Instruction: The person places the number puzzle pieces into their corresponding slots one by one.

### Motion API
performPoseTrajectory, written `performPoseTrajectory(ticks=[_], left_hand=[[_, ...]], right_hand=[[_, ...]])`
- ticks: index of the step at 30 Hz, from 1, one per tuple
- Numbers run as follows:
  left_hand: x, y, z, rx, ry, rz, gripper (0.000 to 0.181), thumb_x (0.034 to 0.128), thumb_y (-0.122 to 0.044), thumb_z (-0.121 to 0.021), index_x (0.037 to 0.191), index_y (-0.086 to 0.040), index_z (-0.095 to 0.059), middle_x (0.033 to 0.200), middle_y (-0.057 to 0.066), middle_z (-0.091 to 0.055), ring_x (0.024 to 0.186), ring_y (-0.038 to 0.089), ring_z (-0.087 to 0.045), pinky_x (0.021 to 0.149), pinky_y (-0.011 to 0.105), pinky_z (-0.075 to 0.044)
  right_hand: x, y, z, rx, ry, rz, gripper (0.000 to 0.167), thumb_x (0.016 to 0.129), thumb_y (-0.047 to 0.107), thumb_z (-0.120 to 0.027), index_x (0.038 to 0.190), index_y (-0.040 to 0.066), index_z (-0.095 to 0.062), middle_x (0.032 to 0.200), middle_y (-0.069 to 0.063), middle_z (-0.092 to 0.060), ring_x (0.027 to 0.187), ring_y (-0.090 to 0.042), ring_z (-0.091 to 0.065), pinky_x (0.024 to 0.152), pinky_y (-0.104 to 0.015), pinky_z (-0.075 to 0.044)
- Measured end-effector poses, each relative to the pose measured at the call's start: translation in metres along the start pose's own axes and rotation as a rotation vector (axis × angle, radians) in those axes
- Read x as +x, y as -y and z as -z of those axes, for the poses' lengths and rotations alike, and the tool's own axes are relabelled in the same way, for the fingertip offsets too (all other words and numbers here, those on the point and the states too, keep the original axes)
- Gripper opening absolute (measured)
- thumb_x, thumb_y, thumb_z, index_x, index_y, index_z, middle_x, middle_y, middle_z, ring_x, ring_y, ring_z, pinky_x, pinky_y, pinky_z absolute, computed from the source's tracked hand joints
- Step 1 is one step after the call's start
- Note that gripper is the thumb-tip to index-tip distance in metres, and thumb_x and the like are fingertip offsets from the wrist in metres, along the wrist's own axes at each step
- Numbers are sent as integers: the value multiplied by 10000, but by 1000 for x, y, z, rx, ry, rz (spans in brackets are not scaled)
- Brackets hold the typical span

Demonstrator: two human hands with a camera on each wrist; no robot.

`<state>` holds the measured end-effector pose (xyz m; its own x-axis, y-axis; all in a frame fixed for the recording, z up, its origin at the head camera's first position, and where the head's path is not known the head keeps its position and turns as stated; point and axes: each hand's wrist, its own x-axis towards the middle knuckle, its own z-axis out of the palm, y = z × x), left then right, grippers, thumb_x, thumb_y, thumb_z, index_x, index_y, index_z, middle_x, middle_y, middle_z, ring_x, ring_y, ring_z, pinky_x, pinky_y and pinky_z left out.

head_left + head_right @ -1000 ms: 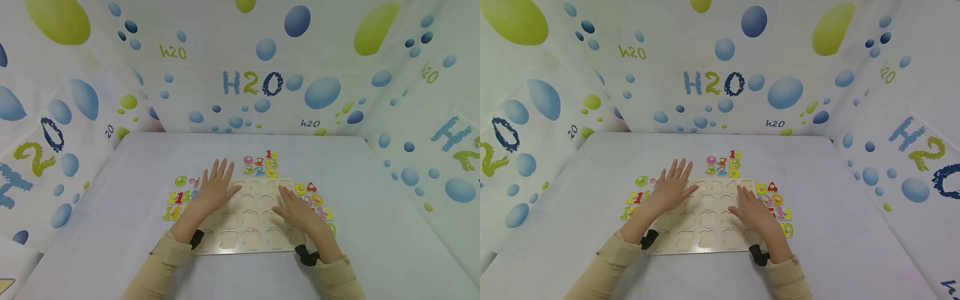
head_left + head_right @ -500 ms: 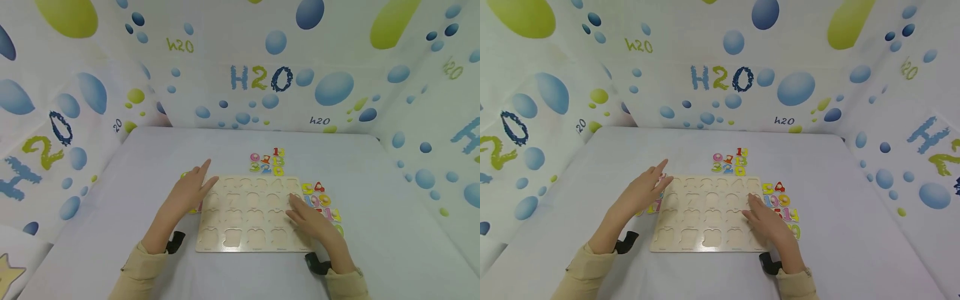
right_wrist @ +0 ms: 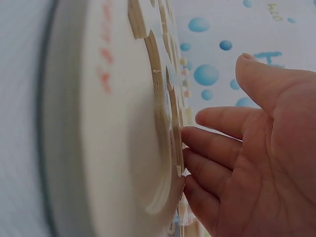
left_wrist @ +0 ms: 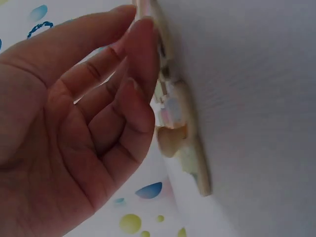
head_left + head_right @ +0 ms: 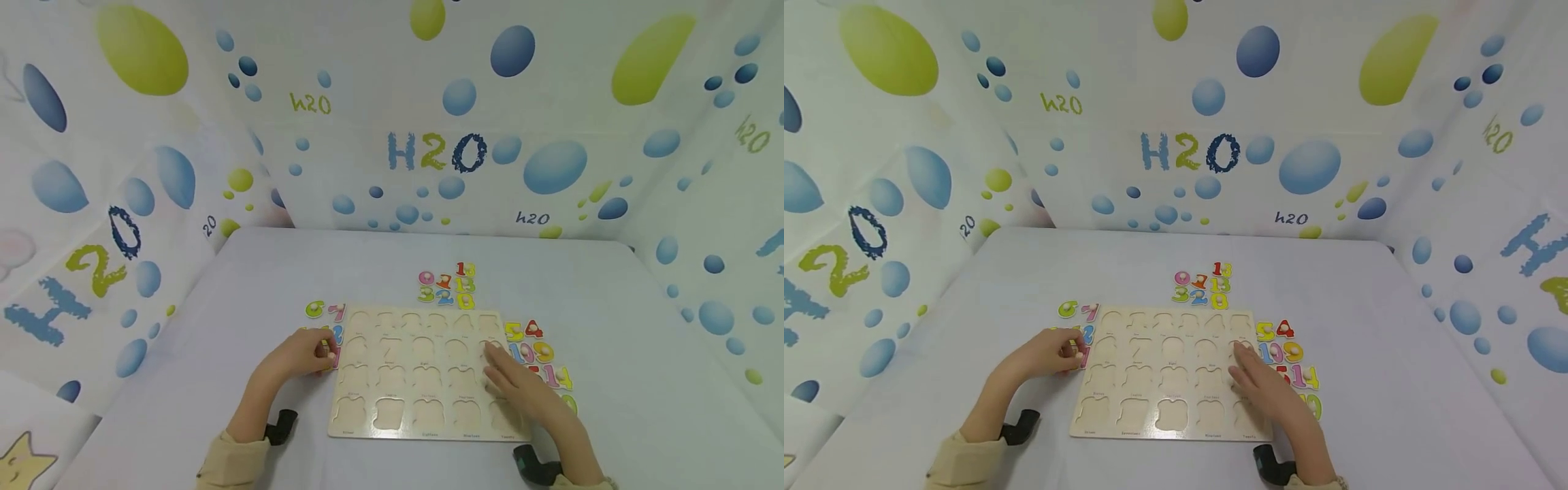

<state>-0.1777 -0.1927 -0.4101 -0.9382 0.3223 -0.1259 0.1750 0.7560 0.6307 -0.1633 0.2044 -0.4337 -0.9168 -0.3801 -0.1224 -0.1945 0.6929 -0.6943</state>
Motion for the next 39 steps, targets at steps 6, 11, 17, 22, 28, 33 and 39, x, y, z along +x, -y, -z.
performPoseTrajectory(ticks=[6,11,17,22,28,33,39], left_hand=[[5,4,-6,17,-61,-14,91,787,7,-641,789,-72,-597,553,-37,-517,493,108,-465,474,262,-387],[2,-11,-4,38,-142,-54,142,732,30,-657,766,-95,-599,584,-54,-496,516,91,-452,468,248,-384],[3,-52,-25,-24,64,-284,134,765,-10,-664,793,-134,-622,630,-87,-530,568,56,-500,516,236,-443],[1,-65,-47,8,207,-287,159,763,-25,-673,747,-165,-596,585,-104,-485,537,18,-444,505,206,-397],[-3,-68,-58,-29,255,-275,152,758,-36,-677,741,-163,-596,576,-99,-480,531,15,-448,506,195,-394],[-5,-70,-60,-47,268,-277,171,759,-30,-686,732,-170,-593,582,-101,-477,544,11,-454,511,194,-394],[-5,-69,-61,-71,280,-329,149,790,-36,-670,798,-166,-598,620,-113,-485,582,8,-450,537,187,-399]], right_hand=[[-2,-1,-1,-5,-25,14,600,990,386,-437,1458,38,-298,1490,-158,-254,1366,-337,-173,1060,-509,-177],[-2,0,-3,-23,-36,31,598,988,380,-448,1450,26,-312,1480,-161,-277,1359,-344,-193,1056,-505,-193],[1,0,-3,-36,-58,51,584,989,364,-454,1441,17,-327,1474,-160,-290,1355,-337,-210,1056,-499,-202],[3,2,-3,-30,-57,60,589,985,365,-462,1439,13,-331,1474,-159,-292,1356,-335,-209,1057,-496,-201],[1,1,-5,-62,-41,17,602,976,383,-474,1447,38,-328,1482,-137,-286,1363,-318,-199,1059,-488,-200],[0,1,-6,-70,-50,37,599,977,385,-472,1441,32,-338,1479,-142,-294,1362,-326,-200,1057,-501,-200],[-1,1,-5,-75,-41,23,596,974,382,-479,1443,41,-341,1483,-134,-288,1365,-320,-192,1058,-506,-199]])
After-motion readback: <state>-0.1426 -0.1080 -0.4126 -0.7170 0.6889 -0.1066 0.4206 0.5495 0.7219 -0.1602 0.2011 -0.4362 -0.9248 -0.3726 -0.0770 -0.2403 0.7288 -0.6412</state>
